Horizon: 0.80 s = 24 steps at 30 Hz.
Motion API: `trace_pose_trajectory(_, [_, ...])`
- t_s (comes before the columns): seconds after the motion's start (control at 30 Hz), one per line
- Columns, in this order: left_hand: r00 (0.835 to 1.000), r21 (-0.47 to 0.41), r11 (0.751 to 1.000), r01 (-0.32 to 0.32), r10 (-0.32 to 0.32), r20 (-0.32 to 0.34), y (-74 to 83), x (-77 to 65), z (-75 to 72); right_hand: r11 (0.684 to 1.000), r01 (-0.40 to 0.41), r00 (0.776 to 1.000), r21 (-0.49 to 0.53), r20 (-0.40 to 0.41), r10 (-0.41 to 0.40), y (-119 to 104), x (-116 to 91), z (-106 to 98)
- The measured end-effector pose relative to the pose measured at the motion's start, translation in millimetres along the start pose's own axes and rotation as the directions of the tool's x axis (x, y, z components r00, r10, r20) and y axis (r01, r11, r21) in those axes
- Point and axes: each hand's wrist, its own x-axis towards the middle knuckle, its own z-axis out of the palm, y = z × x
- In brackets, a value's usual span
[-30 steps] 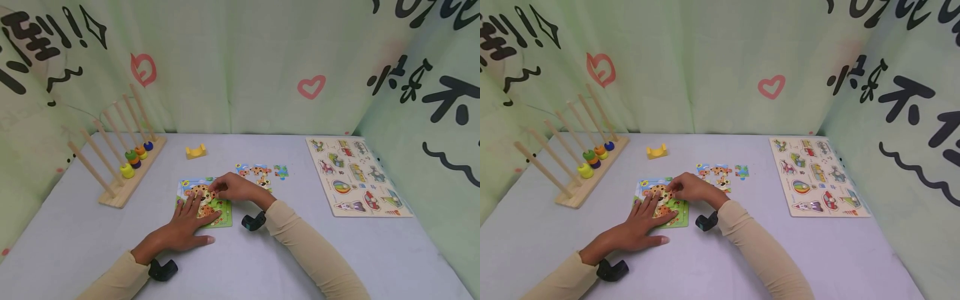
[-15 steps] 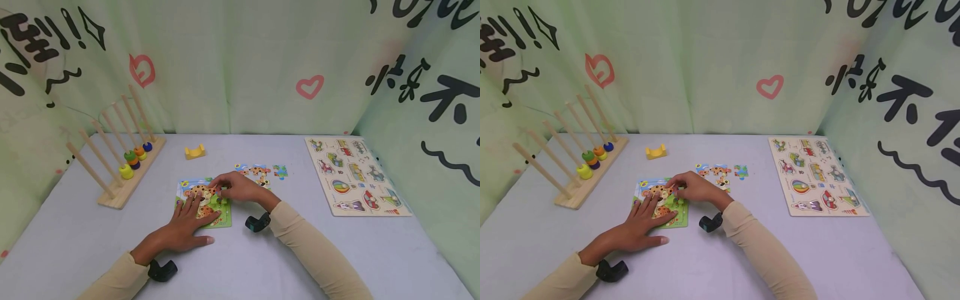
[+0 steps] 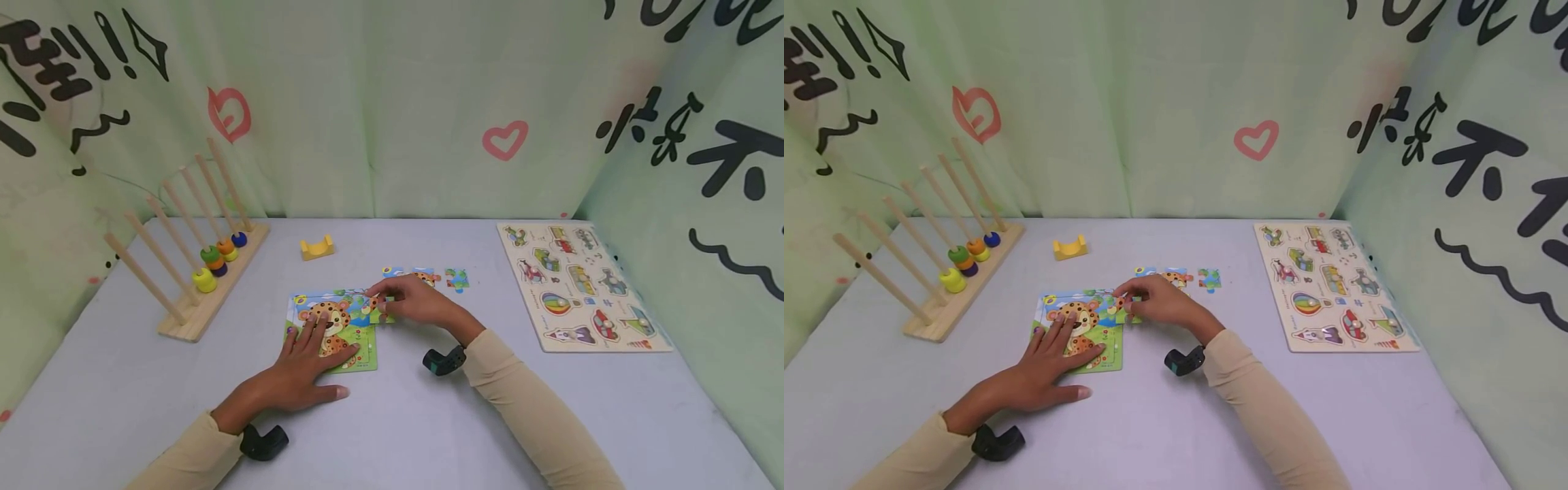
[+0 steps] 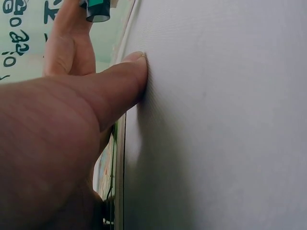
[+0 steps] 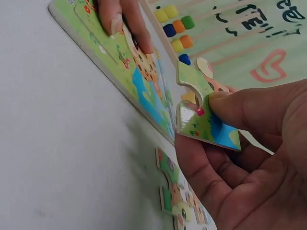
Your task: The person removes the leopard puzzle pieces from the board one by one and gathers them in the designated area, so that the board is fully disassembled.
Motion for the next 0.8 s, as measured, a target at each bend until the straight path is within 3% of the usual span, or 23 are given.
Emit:
trace_pose_trajectory(0.23, [1.0,0.003,1.0,0.023,-0.023,0.005,-3.6,-2.5,1.0,0.999,-0.038,0.998,-0.017,-0.044,0.038,7,-14,-14])
trace_pose_trajectory(0.5, [1.0,0.001,1.0,-0.014,0.014,-0.006,-5.7,1.2,8.0,0.995,-0.097,0.993,0.009,-0.064,0.097,20,-39,-41])
trace_pose_trajectory(0.8, [1.0,0.01,1.0,-0.015,0.015,-0.014,-4.3,-0.5,4.7,0.985,-0.139,0.975,-0.099,-0.185,0.119,33,-60,-68])
